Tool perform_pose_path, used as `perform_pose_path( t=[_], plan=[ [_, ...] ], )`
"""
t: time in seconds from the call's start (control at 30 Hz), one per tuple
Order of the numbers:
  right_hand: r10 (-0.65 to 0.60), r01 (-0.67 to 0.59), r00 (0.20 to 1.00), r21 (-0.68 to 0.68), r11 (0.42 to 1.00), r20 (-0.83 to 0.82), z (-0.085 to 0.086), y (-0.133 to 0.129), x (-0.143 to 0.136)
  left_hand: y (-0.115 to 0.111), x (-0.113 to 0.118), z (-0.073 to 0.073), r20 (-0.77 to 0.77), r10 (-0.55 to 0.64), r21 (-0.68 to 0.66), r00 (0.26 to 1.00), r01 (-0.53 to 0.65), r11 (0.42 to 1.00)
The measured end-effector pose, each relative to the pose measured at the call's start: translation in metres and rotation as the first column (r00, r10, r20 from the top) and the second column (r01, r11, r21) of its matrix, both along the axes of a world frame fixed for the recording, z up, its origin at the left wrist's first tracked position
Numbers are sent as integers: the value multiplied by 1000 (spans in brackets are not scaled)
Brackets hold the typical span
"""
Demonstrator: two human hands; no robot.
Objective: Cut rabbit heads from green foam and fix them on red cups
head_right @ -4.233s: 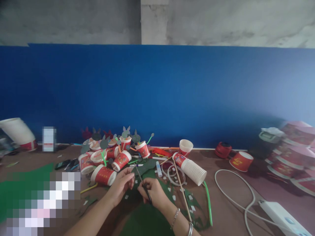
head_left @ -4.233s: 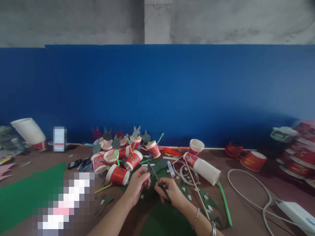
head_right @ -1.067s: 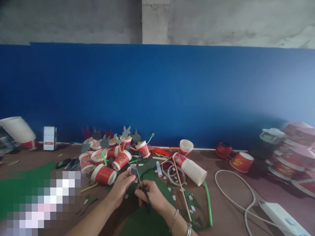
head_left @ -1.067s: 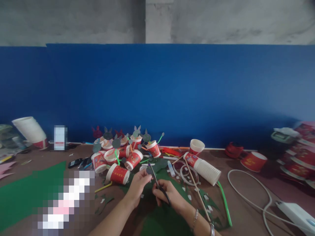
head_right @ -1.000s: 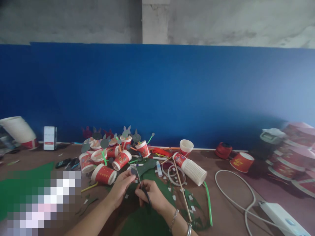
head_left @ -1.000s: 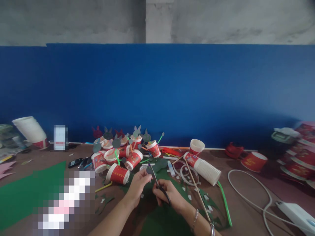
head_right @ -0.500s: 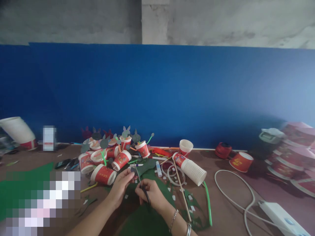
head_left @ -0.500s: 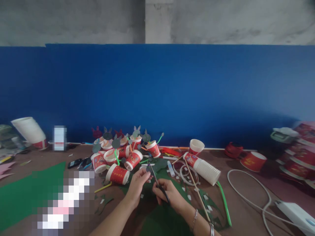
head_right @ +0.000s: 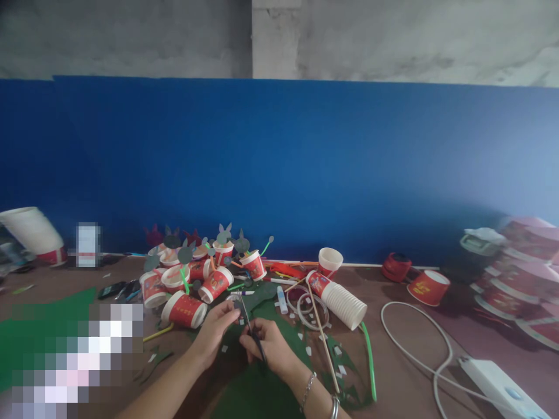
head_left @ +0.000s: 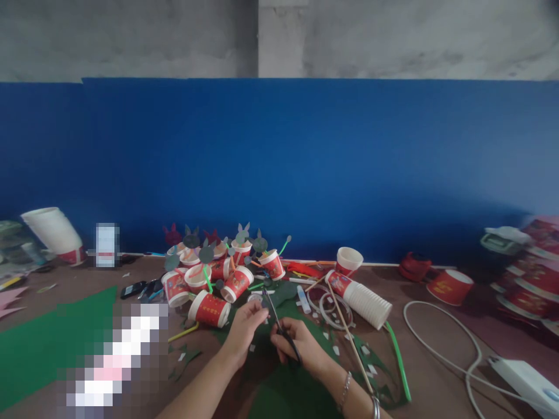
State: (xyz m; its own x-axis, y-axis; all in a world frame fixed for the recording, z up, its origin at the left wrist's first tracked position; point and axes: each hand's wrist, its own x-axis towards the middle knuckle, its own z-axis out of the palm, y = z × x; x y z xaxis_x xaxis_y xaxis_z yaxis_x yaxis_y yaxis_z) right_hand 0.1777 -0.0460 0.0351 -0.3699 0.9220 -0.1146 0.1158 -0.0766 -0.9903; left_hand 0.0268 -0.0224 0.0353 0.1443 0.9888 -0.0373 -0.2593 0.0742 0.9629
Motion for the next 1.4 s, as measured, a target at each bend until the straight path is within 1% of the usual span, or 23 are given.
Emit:
perform_pose_path(
  t=[0.23,0.4,0.63,0.77,0.87,1.0,1.2,1.4],
  plan=[
    [-1,1,1000,2,1000,18,4,-1,0,0,-2,1,20,-8,10,1000,8,1000],
    [10,-10,999,-13,1000,33,4,-1,1,1,-4,1,1,-4,23,1000,4,1000],
    [29,-29,999,-12,1000,44,7,-1,4,5,-7,1,-36,-63,28,997,64,998],
    [37,-36,999,-32,999,10,6,-1,3,4,-5,2,-60,-47,43,997,50,998],
    [35,-35,999,-19,999,-9,4,0,2,2,-2,2,-51,-33,34,998,34,999],
    [37,-37,999,0,999,-9,4,0,2,0,0,1,-48,-29,30,998,31,999],
    [27,-27,1000,5,1000,12,4,0,1,-2,-1,5,-59,-18,32,998,20,999],
    [18,-18,1000,1,1000,17,4,0,2,2,-3,1,-41,-52,6,998,52,999]
  ],
)
